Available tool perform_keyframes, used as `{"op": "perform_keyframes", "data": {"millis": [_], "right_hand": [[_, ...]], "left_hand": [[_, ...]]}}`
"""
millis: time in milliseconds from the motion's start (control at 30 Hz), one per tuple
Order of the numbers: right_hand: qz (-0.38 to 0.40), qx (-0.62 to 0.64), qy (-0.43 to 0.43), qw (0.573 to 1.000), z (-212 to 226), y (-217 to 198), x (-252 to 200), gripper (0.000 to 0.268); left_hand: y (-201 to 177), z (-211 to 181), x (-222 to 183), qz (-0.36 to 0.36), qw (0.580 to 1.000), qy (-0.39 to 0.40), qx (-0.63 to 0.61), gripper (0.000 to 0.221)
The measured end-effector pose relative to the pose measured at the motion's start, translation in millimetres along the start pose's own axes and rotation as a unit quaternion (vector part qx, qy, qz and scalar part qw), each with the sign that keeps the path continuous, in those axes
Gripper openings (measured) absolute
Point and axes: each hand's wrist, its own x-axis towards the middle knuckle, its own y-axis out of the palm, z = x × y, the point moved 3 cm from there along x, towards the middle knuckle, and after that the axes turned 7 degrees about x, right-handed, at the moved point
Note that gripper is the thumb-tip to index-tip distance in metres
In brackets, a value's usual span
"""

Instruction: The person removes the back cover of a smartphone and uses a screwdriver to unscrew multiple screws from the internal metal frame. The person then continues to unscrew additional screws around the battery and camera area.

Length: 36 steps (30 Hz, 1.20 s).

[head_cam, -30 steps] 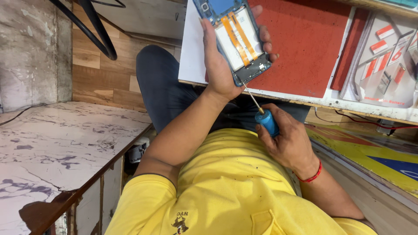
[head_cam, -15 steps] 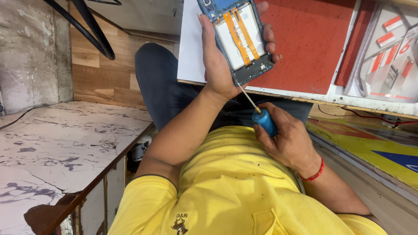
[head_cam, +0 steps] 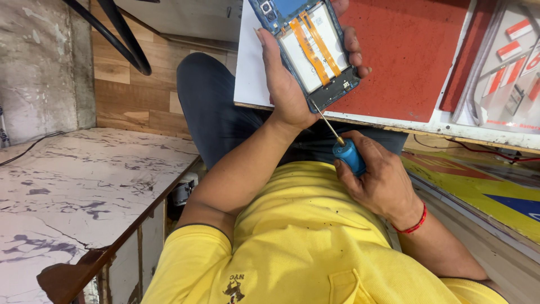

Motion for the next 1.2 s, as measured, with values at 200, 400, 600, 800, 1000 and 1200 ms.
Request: {"op": "perform_keyframes", "data": {"millis": [200, 400, 600, 800, 1000, 1200], "right_hand": [[0.003, -0.004, -0.01, 1.0, -5, 2, 0, 0.043], [0.0, -0.013, -0.014, 1.0, -6, 4, 0, 0.046], [0.003, 0.001, 0.002, 1.0, -4, -6, -10, 0.044], [-0.024, -0.029, -0.001, 0.999, 0, -10, -3, 0.043], [-0.02, -0.013, -0.018, 1.0, 6, -4, 0, 0.044], [-0.013, -0.008, -0.008, 1.0, 4, -1, -3, 0.044]], "left_hand": [[-1, 2, 3, 0.007, 1.0, 0.006, -0.012, 0.104], [1, -1, 1, 0.004, 0.999, 0.005, -0.033, 0.102], [1, -3, 7, 0.003, 1.0, -0.008, -0.017, 0.104], [6, -5, 7, 0.01, 1.0, -0.021, 0.007, 0.11], [6, -3, 6, 0.001, 1.0, 0.009, 0.001, 0.11], [5, -1, 7, 0.025, 0.999, 0.018, -0.01, 0.11]]}}
